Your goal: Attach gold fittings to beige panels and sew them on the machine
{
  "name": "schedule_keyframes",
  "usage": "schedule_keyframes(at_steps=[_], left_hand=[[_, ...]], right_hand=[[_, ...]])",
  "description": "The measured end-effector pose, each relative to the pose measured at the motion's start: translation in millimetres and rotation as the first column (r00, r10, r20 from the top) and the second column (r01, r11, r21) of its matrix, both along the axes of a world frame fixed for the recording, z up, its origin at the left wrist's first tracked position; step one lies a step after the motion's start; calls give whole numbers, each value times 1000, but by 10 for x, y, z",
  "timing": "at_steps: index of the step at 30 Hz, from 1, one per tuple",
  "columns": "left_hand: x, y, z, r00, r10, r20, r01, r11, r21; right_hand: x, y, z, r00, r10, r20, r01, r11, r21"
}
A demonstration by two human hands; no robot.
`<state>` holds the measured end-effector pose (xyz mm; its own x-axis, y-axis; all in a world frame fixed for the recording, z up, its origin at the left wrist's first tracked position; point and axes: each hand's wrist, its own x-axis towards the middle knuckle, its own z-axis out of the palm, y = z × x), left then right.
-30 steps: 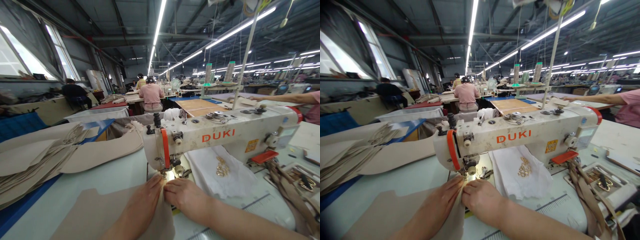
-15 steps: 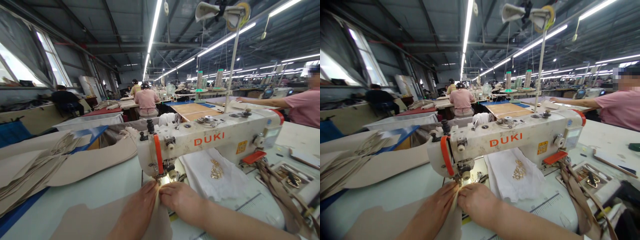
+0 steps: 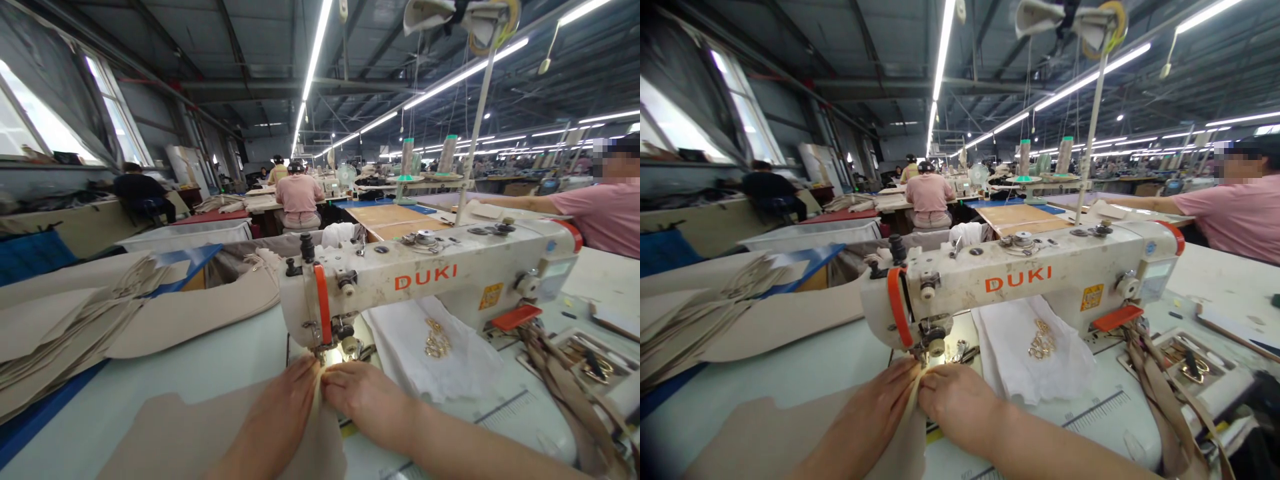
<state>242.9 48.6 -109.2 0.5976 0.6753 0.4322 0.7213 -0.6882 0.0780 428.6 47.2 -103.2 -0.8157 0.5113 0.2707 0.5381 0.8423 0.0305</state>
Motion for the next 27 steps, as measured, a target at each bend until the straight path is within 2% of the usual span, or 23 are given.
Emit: schedule_keyframes(at_steps=[5, 11, 14, 18, 21, 23, 25, 27], left_hand=[[27, -8, 64, 997, 1, -76, -1, 1000, 1], [-28, -33, -32, 999, 30, -44, -29, 999, 14], [-115, -217, -44, 998, 34, -50, -33, 999, 9], [-210, -502, 13, 996, 53, -68, -52, 999, 14], [-267, -608, 19, 992, 127, -6, -127, 992, 27], [-329, -678, -36, 987, 158, 38, -160, 985, 66], [-433, -807, -142, 993, 110, 29, -113, 988, 101], [-605, -1008, -268, 997, 69, -33, -67, 996, 62]], right_hand=[[-1, -11, 25, 1000, -5, 4, 5, 1000, -1], [-9, -42, 45, 1000, 13, -13, -13, 1000, -1], [-32, -136, 3, 994, 91, -55, -92, 996, 0], [-76, -245, -102, 975, 198, -100, -195, 980, 41], [-90, -273, -135, 968, 217, -126, -210, 976, 64], [-77, -281, -127, 961, 228, -156, -216, 972, 89], [-48, -290, -112, 951, 233, -205, -214, 971, 111], [-18, -302, -106, 943, 223, -247, -203, 974, 102]])
